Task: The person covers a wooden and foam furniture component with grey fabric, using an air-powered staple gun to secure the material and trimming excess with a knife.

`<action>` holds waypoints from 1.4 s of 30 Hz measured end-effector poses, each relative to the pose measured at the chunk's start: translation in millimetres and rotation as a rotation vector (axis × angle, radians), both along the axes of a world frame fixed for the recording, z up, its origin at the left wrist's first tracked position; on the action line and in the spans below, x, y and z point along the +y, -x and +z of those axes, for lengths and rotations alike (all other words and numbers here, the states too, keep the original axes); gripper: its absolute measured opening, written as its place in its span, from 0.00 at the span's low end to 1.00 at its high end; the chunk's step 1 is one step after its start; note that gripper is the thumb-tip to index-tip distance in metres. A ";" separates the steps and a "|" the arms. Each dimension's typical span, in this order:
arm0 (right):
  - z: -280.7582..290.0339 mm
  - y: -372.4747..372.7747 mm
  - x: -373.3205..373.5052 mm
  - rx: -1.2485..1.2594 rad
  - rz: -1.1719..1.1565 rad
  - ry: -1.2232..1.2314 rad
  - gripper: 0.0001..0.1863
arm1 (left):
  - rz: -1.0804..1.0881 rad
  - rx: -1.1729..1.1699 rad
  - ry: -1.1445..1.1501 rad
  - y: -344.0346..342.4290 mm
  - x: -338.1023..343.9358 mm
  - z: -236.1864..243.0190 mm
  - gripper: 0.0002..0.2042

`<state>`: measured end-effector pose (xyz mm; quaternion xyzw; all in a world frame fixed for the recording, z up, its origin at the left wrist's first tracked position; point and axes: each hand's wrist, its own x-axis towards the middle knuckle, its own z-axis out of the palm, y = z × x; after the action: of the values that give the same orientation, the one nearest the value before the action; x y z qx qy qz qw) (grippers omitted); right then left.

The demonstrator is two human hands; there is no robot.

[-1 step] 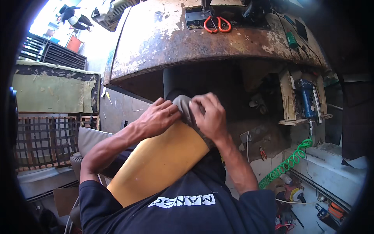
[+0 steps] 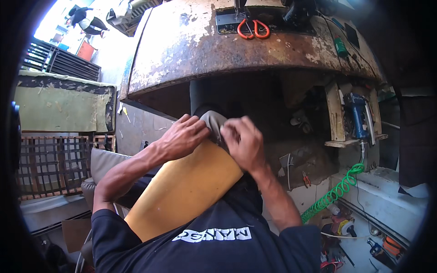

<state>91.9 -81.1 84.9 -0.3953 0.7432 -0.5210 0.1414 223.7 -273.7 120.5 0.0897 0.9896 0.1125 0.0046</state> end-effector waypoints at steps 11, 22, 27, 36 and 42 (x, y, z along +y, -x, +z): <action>-30.3 -20.2 12.8 0.389 -0.062 0.107 0.12 | 0.021 0.280 0.064 -12.8 -37.3 -17.3 0.15; -22.6 -28.6 6.4 0.887 0.027 0.101 0.12 | -0.114 0.240 0.365 -17.8 -46.8 5.5 0.11; -3.2 6.7 4.3 0.473 0.307 0.090 0.14 | 0.124 0.245 0.203 -31.5 -44.6 -11.3 0.10; -31.1 -33.3 -23.1 0.569 0.177 -0.298 0.48 | 0.545 0.086 0.041 -43.1 -49.5 -25.9 0.06; 14.7 -54.2 -47.6 0.445 0.319 -0.140 0.50 | 0.726 -0.012 -0.165 -66.0 -64.2 -68.7 0.16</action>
<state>146.1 -128.7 99.6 -0.6013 0.7186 -0.3397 0.0818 289.8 -337.9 51.8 -0.2676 0.9445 0.1868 -0.0369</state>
